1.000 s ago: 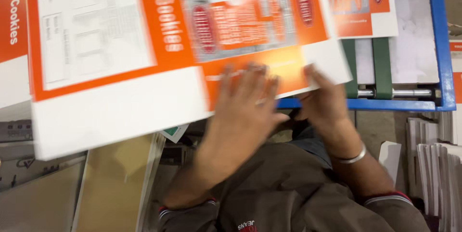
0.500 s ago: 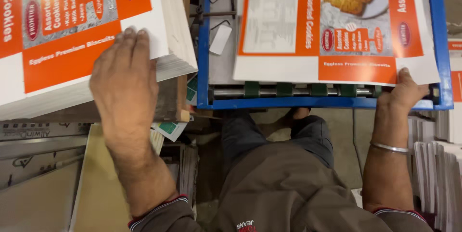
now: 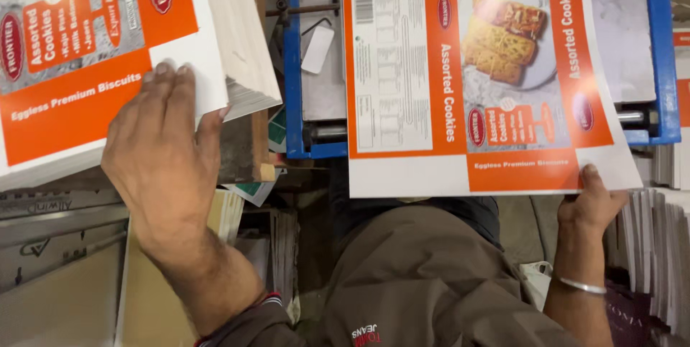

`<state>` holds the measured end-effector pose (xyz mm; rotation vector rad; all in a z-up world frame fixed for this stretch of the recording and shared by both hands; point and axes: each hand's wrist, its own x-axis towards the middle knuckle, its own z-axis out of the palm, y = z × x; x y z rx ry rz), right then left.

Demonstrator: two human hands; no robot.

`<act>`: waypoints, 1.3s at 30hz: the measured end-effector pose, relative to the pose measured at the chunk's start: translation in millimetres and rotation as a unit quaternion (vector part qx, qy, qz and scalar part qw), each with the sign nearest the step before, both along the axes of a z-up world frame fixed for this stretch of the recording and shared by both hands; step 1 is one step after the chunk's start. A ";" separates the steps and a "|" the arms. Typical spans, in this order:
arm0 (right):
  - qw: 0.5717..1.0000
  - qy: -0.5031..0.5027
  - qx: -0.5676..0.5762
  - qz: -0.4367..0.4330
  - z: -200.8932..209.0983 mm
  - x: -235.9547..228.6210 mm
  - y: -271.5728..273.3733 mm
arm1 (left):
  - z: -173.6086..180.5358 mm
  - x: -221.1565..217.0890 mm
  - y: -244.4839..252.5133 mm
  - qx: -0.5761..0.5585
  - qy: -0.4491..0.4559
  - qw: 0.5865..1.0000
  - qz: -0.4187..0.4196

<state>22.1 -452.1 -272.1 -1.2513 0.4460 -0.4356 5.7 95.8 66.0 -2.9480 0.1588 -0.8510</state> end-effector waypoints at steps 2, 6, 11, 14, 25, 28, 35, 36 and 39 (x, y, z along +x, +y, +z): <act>1.000 -0.016 -0.002 0.007 4.7 -10.1 3.5 | -5.7 0.2 -1.2 0.022 -0.006 0.999 0.025; 0.998 -0.048 -0.014 0.023 19.3 -8.3 10.0 | -16.7 -3.8 11.0 0.045 -0.006 0.998 0.047; 0.993 -0.090 -0.060 0.038 19.8 26.2 15.4 | -24.0 -2.9 19.7 0.041 -0.033 0.998 0.040; 0.995 -0.093 -0.028 0.025 12.1 55.2 14.8 | -22.7 -2.7 20.6 0.033 -0.048 0.998 0.024; 0.986 0.001 0.161 0.052 -20.2 130.2 43.3 | -27.7 2.6 18.6 0.035 -0.034 0.998 0.033; 0.974 0.065 0.179 0.125 -28.9 115.0 54.4 | -18.4 2.5 19.1 0.026 -0.029 0.999 0.002; 0.956 0.117 0.147 0.225 -24.4 75.9 79.4 | -9.2 -1.8 91.2 -0.230 -0.061 0.970 -0.054; 0.954 0.115 0.147 0.235 -19.8 74.2 82.8 | -16.5 -0.2 96.2 -0.235 -0.079 0.967 -0.052; 0.952 0.098 0.148 0.250 -4.3 73.1 94.0 | -31.4 4.5 96.1 -0.154 -0.085 0.983 -0.054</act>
